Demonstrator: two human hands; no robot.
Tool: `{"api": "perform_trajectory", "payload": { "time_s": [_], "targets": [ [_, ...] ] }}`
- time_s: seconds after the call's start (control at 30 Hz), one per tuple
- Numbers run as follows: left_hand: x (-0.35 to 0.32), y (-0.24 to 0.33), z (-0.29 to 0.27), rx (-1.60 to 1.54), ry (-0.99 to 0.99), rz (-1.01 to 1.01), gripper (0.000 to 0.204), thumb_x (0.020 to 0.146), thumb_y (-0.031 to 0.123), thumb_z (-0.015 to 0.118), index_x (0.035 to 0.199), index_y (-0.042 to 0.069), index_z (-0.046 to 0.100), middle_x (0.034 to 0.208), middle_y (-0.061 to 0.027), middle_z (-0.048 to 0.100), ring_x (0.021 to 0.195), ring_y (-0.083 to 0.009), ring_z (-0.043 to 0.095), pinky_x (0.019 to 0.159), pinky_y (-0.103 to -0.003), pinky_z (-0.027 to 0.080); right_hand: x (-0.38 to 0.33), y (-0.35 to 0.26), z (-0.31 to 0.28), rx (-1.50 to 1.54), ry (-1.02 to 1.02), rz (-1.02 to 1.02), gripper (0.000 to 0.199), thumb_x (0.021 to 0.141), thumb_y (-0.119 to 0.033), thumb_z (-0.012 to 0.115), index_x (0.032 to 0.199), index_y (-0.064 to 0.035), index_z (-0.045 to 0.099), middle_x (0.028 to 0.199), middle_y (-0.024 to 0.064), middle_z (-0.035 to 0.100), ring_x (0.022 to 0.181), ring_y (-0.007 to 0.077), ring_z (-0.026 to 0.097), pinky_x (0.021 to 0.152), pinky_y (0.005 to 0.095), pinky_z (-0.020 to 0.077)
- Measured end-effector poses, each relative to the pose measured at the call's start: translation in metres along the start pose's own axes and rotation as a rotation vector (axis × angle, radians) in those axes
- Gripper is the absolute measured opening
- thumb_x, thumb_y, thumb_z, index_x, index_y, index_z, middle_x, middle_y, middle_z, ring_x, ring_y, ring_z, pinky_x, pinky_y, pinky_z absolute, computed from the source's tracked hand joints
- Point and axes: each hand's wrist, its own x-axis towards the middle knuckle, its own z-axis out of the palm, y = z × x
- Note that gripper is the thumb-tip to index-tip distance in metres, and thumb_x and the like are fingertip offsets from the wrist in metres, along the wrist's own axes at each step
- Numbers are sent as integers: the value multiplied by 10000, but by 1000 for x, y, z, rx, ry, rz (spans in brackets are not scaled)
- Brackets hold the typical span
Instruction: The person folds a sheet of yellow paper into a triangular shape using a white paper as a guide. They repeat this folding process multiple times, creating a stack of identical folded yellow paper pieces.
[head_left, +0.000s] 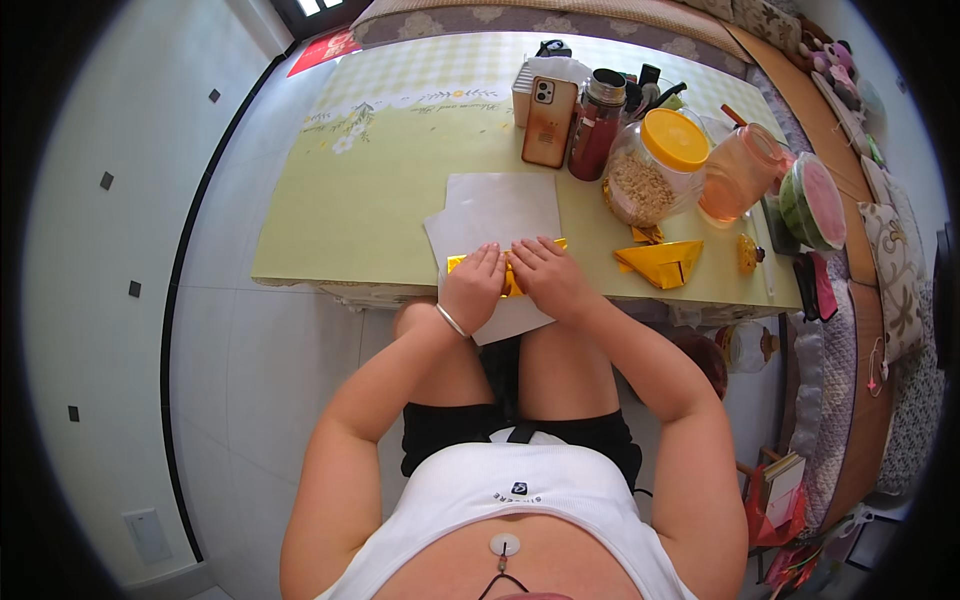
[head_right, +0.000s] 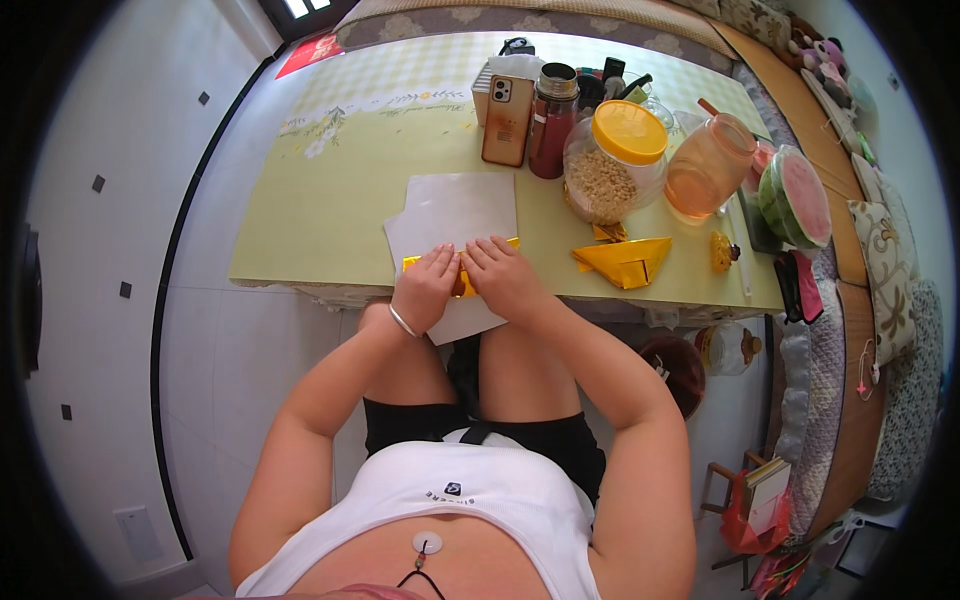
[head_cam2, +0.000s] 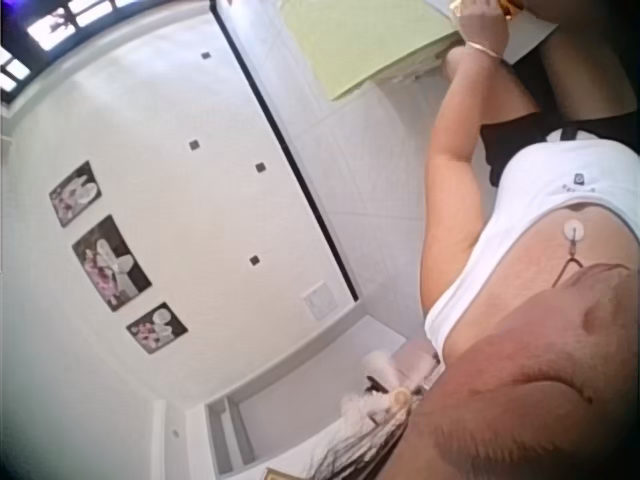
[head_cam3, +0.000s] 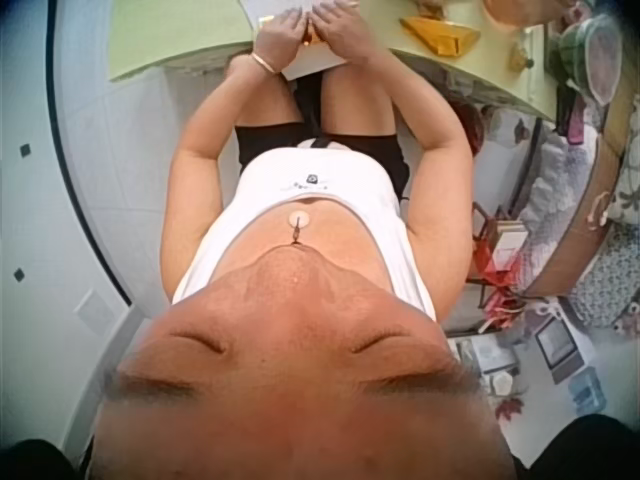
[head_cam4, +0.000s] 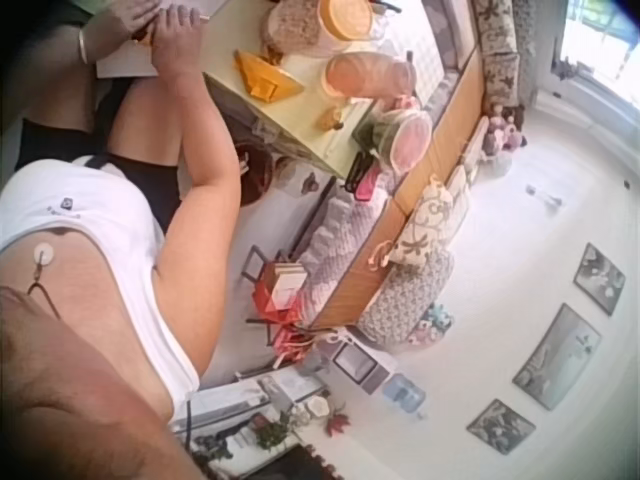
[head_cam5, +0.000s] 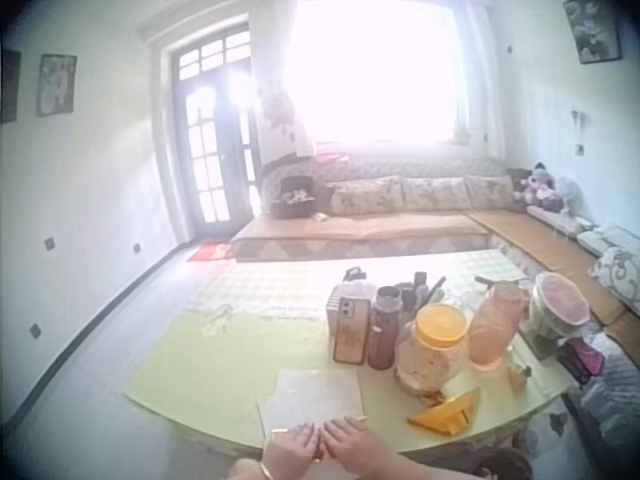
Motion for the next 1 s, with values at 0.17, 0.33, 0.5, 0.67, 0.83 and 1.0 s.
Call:
{"api": "perform_trajectory", "payload": {
  "time_s": [0.17, 0.33, 0.5, 0.67, 0.83, 1.0],
  "targets": [
    [-29, -1, -15, 73, -88, -77, 441, 872, 113, 530, 1247, -111, 590, 1294, -279, 607, 1222, -389, 592, 1079, -457, 444, -38, 3, -8, 59, -74, 200, 555, 967, -316, 576, 1414, 2, 493, 1498, 154, 473, 1421, 275, 405, 1206, 436, 247],
    [-31, -6, -18, -29, -32, -163, 408, 835, 84, 552, 1189, -109, 615, 1224, -279, 639, 1166, -388, 616, 1041, -450, 471, -47, 3, -14, 134, -68, 308, 573, 951, -299, 598, 1434, -15, 474, 1513, 145, 454, 1441, 288, 369, 1203, 459, 245],
    [-14, -10, -19, -63, -72, -222, 331, 772, 44, 620, 1084, -51, 678, 1061, -200, 694, 1017, -337, 661, 930, -406, 530, -33, 1, -29, 232, 3, 372, 495, 889, -194, 657, 1347, -36, 557, 1412, 146, 546, 1376, 308, 442, 1184, 459, 278],
    [-11, -36, -10, -447, 161, -521, 142, 808, 6, 686, 947, -9, 713, 916, -108, 723, 825, -223, 697, 724, -344, 555, -20, 17, -5, 335, 351, 348, 329, 850, -59, 694, 1173, -29, 639, 1060, 90, 710, 1045, 263, 660, 950, 424, 493],
    [-13, -43, -9, -1244, 309, -1082, 95, 869, 7, 730, 932, 14, 659, 805, -54, 700, 680, -128, 681, 613, -269, 574, -6, -2, -10, 1222, 486, 905, 74, 910, -52, 692, 980, -29, 681, 841, 20, 680, 681, 100, 646, 614, 244, 509],
    [-10, -37, -21, -1504, 372, -1129, 85, 894, 2, 688, 962, 19, 641, 823, -73, 692, 671, -147, 689, 605, -276, 594, -7, -13, -10, 1442, 646, 880, 102, 933, -28, 668, 1027, -22, 707, 868, 44, 692, 665, 108, 667, 612, 226, 545]
  ]
}}
